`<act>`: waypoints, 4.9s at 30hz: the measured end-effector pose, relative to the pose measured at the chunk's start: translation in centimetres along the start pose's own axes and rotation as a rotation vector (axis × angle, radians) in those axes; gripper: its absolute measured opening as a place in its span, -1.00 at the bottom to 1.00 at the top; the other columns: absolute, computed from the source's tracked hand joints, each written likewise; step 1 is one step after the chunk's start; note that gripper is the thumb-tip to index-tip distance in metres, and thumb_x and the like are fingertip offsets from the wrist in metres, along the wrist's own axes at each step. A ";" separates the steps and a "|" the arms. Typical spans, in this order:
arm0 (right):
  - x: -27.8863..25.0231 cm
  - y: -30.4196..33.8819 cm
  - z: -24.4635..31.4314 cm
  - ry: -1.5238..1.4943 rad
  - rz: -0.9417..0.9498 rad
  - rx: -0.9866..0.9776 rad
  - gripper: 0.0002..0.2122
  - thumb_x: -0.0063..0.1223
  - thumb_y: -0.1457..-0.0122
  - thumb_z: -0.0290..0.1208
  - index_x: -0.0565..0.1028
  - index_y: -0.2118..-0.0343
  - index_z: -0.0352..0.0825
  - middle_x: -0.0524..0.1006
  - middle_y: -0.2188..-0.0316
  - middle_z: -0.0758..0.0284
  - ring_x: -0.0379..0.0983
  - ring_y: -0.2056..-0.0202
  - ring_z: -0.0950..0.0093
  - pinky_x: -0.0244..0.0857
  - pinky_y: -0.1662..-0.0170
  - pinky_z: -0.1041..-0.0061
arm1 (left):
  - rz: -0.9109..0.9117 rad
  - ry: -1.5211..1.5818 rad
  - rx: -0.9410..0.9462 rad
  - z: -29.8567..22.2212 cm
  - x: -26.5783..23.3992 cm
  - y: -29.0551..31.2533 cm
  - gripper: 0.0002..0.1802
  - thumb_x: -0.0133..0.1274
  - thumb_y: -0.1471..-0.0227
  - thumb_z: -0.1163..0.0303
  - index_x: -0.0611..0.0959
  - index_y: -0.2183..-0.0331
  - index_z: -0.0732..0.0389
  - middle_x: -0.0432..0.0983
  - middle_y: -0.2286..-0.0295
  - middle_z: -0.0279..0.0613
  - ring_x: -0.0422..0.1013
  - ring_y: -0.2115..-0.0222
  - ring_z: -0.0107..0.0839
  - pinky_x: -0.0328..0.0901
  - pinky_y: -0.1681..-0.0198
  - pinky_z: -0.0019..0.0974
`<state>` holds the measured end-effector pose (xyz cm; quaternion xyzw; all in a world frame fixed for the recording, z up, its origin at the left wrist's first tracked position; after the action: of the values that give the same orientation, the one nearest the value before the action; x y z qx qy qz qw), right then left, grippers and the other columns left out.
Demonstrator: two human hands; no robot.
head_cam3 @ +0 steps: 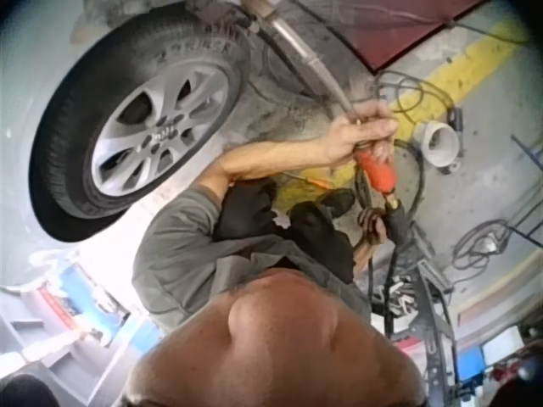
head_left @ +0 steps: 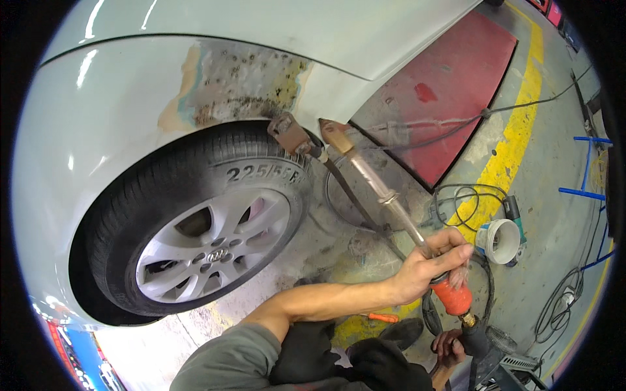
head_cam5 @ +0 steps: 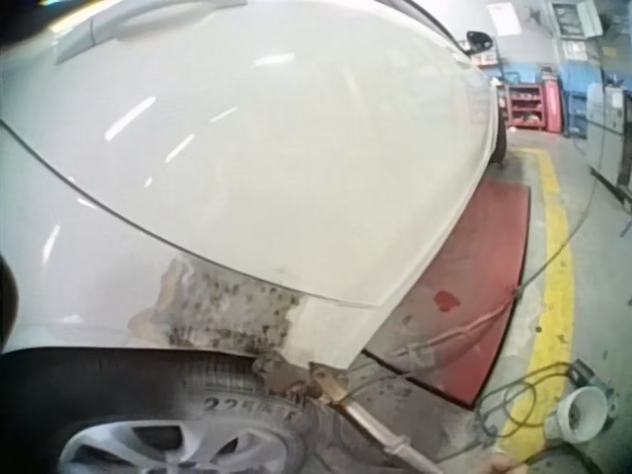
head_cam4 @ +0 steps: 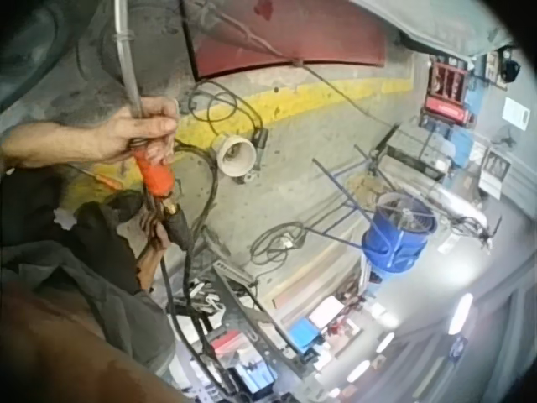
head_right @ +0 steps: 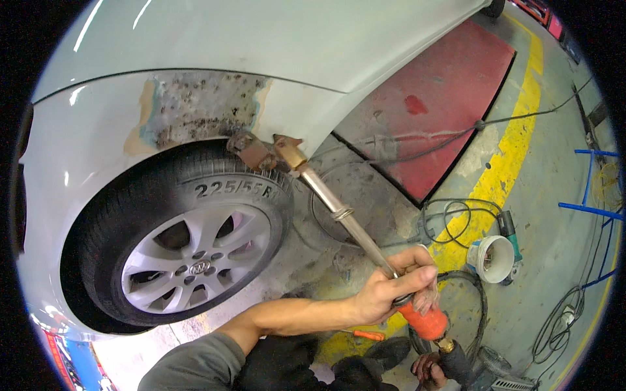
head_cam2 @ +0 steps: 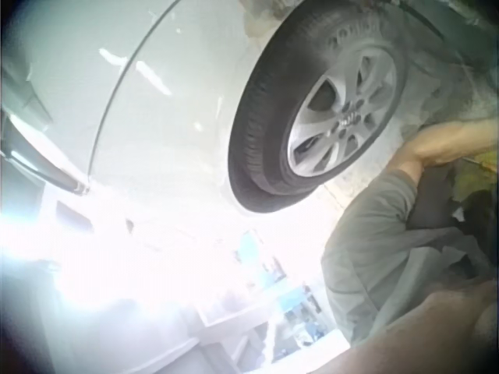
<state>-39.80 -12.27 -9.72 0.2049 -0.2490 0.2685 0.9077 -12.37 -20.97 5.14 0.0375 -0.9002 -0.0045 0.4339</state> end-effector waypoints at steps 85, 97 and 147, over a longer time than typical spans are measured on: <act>-2.4 2.1 -0.9 -0.049 -0.117 -0.029 -0.70 0.23 -0.28 -0.16 0.57 0.30 -0.35 0.36 0.76 0.39 0.33 0.75 0.47 0.41 0.55 0.26 | -0.105 -0.058 -0.014 0.2 -1.4 0.3 -0.42 -0.17 -0.47 0.04 0.56 0.44 0.30 0.42 0.67 -0.20 0.44 0.56 -0.35 0.44 0.27 -0.20; 0.8 -1.0 -1.0 -0.069 0.029 -0.038 -0.70 0.22 -0.28 -0.14 0.58 0.30 -0.34 0.33 0.79 0.44 0.34 0.74 0.49 0.41 0.55 0.30 | -0.111 -0.014 -0.023 -3.5 -1.7 -0.6 -0.40 -0.17 -0.47 0.05 0.49 0.54 0.23 0.41 0.67 -0.20 0.43 0.58 -0.36 0.45 0.28 -0.18; 0.6 -3.8 6.4 -0.697 0.009 -0.008 -0.53 -0.21 -0.44 0.01 0.30 0.24 -0.46 0.44 0.79 0.06 0.36 0.87 0.21 0.28 0.83 0.34 | -0.128 -0.044 0.061 -5.1 -1.1 -1.7 -0.40 -0.14 -0.47 0.00 0.46 -0.19 0.35 0.45 0.29 -0.36 0.37 0.16 -0.52 0.31 -0.02 -0.33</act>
<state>-39.34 -18.19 -5.24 0.2797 -0.5459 0.1852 0.7678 -7.59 -22.45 7.41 0.1081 -0.9050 -0.0054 0.4114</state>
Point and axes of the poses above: each hand's wrist, its own y-axis away from the middle knuckle, its own x-axis out of the palm, z = x × y, the point moved 10 cm from there along -y, towards the middle knuckle
